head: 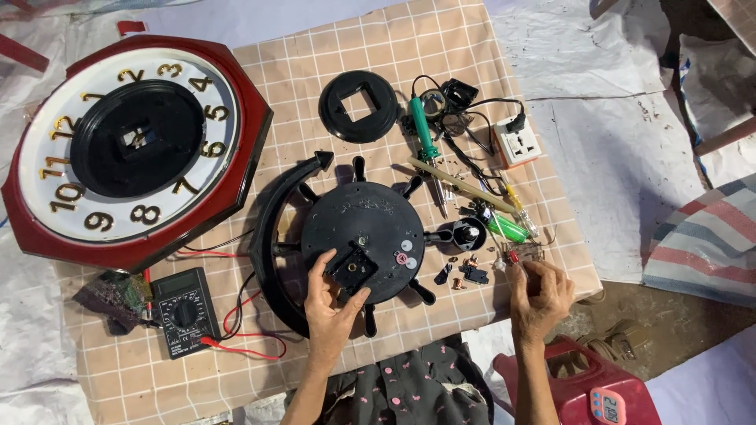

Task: Repairing a clock mechanism by disassembling and reassembling internal components using a screwdriver.

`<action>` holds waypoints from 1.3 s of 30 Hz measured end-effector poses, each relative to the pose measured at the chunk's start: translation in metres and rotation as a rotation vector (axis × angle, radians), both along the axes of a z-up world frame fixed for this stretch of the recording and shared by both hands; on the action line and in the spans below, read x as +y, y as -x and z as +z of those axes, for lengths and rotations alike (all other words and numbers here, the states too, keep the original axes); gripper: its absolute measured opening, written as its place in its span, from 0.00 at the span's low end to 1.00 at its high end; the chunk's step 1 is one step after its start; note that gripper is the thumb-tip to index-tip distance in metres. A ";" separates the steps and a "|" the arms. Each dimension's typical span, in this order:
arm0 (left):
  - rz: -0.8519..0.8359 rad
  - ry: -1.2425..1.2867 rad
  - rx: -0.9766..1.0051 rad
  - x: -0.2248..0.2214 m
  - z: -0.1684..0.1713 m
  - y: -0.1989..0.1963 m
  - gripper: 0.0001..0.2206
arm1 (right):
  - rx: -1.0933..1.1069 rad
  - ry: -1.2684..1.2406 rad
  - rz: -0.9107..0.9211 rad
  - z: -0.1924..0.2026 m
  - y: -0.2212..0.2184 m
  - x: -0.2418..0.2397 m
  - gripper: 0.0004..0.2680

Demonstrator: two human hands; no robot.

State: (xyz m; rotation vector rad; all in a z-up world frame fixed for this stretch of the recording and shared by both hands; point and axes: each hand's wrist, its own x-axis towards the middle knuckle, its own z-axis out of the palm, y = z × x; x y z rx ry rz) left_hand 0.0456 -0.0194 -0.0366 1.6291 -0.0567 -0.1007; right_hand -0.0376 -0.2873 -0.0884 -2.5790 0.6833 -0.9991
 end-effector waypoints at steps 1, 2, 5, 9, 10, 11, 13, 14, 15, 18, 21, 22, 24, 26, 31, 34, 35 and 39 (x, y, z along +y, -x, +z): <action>0.006 -0.005 0.010 0.000 0.000 0.000 0.27 | -0.012 -0.004 0.000 0.001 0.000 0.001 0.06; 0.004 -0.005 0.009 0.000 0.000 0.000 0.27 | -0.012 -0.004 -0.002 0.000 0.000 0.000 0.06; 0.000 0.014 0.007 -0.001 0.001 0.000 0.27 | -0.022 -0.003 0.019 -0.002 0.001 -0.001 0.05; -0.003 0.028 -0.005 -0.002 0.002 0.000 0.27 | -0.044 -0.014 -0.016 -0.003 0.000 0.003 0.04; -0.003 0.030 -0.021 -0.002 0.002 0.000 0.27 | -0.056 -0.014 -0.039 -0.003 -0.001 0.005 0.05; 0.006 0.026 -0.020 -0.002 0.003 0.000 0.27 | -0.054 -0.018 -0.031 -0.004 -0.002 0.006 0.05; -0.026 0.033 -0.011 -0.002 0.005 -0.001 0.27 | -0.058 0.004 -0.066 -0.005 -0.004 0.008 0.07; -0.019 0.030 -0.009 -0.001 0.006 0.000 0.27 | -0.056 0.001 -0.060 -0.008 -0.005 0.009 0.07; -0.024 0.025 -0.005 -0.001 0.007 0.000 0.27 | -0.081 0.025 -0.078 -0.010 -0.006 0.008 0.06; -0.025 0.010 -0.004 -0.001 0.008 0.000 0.27 | -0.118 0.057 -0.091 -0.016 -0.007 0.006 0.06; 0.030 0.029 -0.039 -0.004 -0.001 0.000 0.29 | -0.137 0.021 -0.055 -0.030 0.000 -0.006 0.04; 0.085 0.059 -0.072 -0.006 -0.005 0.000 0.30 | -0.145 -0.022 -0.020 -0.036 0.004 -0.012 0.03; 0.082 0.051 -0.072 -0.006 -0.005 0.001 0.30 | -0.157 -0.022 -0.011 -0.026 0.002 -0.006 0.03; 0.081 0.048 -0.081 -0.005 0.000 0.001 0.30 | -0.180 -0.019 -0.001 -0.017 -0.002 0.001 0.03; -0.028 -0.027 0.006 -0.001 0.008 0.002 0.27 | -0.186 0.024 -0.083 -0.008 -0.007 0.014 0.06; -0.029 -0.028 0.071 -0.002 0.011 0.002 0.27 | -0.188 0.019 -0.095 -0.013 -0.007 0.011 0.06; -0.030 -0.026 0.063 -0.001 0.010 0.002 0.27 | -0.197 0.021 -0.097 -0.018 -0.006 0.009 0.06; -0.001 -0.069 0.047 -0.002 0.007 0.002 0.28 | -0.174 0.025 -0.109 -0.031 -0.004 0.002 0.07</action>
